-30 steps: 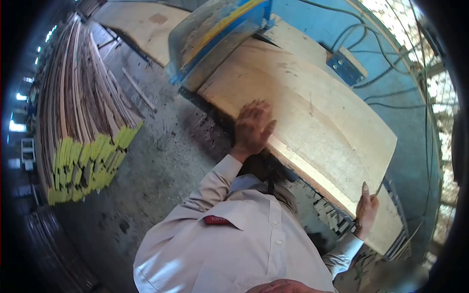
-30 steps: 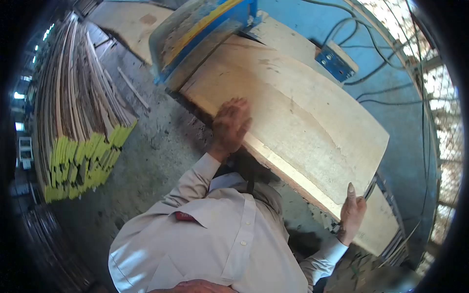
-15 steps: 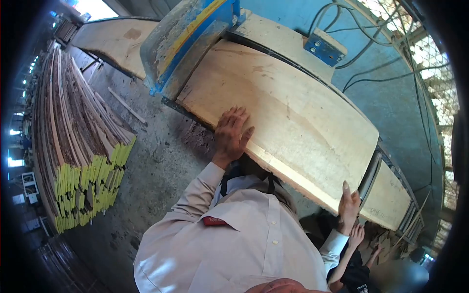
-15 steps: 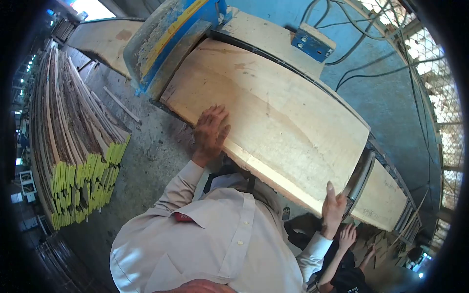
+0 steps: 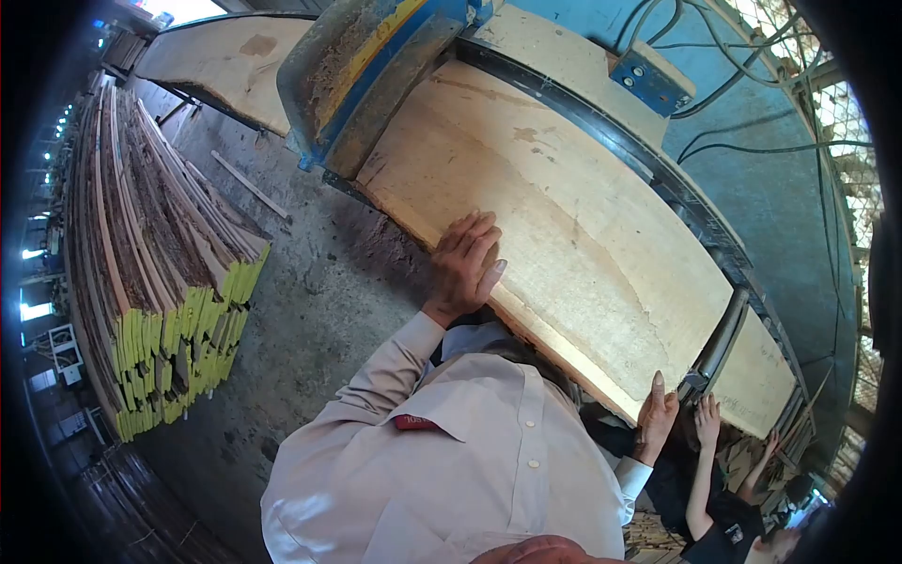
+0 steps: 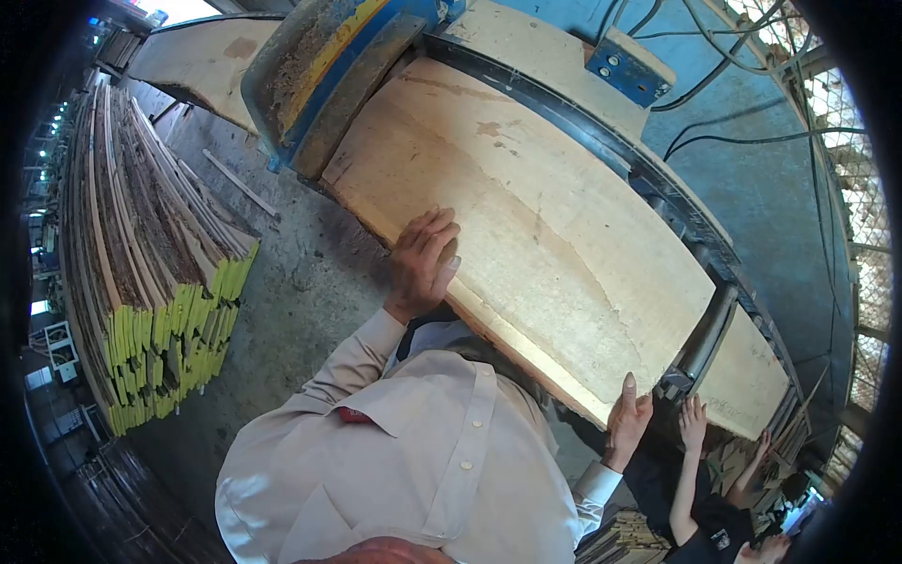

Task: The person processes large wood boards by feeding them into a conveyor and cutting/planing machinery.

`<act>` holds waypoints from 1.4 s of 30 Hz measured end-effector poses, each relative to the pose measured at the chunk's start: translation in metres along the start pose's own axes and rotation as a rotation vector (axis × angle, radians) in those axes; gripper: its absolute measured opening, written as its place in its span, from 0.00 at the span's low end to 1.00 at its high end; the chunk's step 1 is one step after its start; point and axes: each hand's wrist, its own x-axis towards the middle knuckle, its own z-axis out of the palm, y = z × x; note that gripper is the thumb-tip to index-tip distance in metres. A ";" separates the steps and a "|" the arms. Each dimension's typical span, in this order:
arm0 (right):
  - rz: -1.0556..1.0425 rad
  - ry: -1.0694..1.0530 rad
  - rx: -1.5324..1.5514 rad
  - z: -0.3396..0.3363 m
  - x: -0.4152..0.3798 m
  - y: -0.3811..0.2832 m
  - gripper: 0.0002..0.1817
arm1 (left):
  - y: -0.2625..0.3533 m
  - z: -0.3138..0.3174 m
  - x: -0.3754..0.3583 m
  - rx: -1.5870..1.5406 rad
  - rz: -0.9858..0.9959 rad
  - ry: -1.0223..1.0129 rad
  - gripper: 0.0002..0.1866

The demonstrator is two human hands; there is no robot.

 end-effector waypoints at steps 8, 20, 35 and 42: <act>-0.046 0.139 -0.088 0.048 -0.024 -0.002 0.13 | -0.022 0.010 0.002 -0.049 0.094 -0.033 0.22; 0.186 0.287 -0.127 0.062 -0.043 0.087 0.22 | -0.051 0.036 -0.027 0.006 0.154 -0.221 0.24; -0.067 0.223 0.177 0.067 -0.055 0.136 0.21 | -0.055 0.047 -0.046 0.047 0.251 -0.165 0.24; 0.054 0.358 -0.237 0.071 -0.090 0.182 0.21 | -0.075 0.055 -0.062 0.073 0.368 -0.238 0.26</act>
